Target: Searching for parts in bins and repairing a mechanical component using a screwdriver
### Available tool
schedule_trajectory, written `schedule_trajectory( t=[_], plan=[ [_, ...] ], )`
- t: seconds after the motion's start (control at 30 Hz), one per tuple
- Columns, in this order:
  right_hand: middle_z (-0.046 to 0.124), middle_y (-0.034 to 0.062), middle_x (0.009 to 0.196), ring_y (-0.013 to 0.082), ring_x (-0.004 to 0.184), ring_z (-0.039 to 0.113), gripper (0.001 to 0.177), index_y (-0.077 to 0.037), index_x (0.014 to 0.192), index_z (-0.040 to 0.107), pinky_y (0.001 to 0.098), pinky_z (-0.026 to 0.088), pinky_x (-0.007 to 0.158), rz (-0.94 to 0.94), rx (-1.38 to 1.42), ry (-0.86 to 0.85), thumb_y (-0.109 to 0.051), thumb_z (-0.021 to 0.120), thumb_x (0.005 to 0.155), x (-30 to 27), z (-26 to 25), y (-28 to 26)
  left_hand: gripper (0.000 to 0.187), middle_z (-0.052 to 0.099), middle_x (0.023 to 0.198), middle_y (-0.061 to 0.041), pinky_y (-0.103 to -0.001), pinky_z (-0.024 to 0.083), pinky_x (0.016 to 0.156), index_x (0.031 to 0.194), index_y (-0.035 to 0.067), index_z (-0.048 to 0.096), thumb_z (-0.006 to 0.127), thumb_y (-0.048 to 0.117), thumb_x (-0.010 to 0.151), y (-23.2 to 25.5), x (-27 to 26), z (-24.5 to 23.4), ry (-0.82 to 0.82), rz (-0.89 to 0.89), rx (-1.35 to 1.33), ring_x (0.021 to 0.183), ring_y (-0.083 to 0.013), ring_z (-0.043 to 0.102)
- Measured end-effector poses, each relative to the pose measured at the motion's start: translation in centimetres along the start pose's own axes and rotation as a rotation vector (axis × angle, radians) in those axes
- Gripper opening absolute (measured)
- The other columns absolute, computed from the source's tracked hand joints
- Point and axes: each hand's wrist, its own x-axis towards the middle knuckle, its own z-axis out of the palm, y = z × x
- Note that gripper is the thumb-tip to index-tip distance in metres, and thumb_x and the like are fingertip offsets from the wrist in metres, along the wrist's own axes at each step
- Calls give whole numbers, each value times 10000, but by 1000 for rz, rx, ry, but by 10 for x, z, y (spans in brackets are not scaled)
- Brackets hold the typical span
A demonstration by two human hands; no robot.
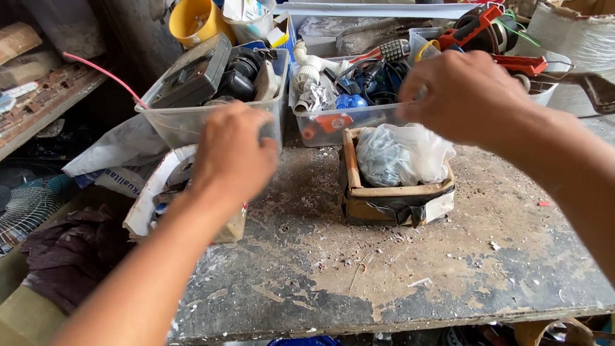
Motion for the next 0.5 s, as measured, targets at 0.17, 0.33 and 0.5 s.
schedule_trajectory(
  t=[0.17,0.33,0.5],
  plan=[
    [710,241,1230,360,1020,741,598,-57,1357,653,434,669,731,117,-138,-284,-526,604,989,30,44,64,359,718,1074,-208,-498,479,1032,1183,61,765,613,127,865,25,-21,23,-183,-4,-191,1102,-361,661],
    [564,299,1383,429,976,748,642,-65,1490,508,367,687,592,260,129,-261,-355,661,938,-2,33,24,382,692,1204,-256,-519,493,1041,1224,45,750,612,75,870,21,-30,13,-350,-29,-202,1209,-417,647],
    [585,337,1346,441,912,762,600,-85,1453,581,367,685,570,252,138,-246,-284,731,906,4,36,22,388,707,1179,-229,-487,517,1010,1224,61,761,624,67,861,12,-40,8,-376,-80,-214,1186,-382,668]
  ],
)
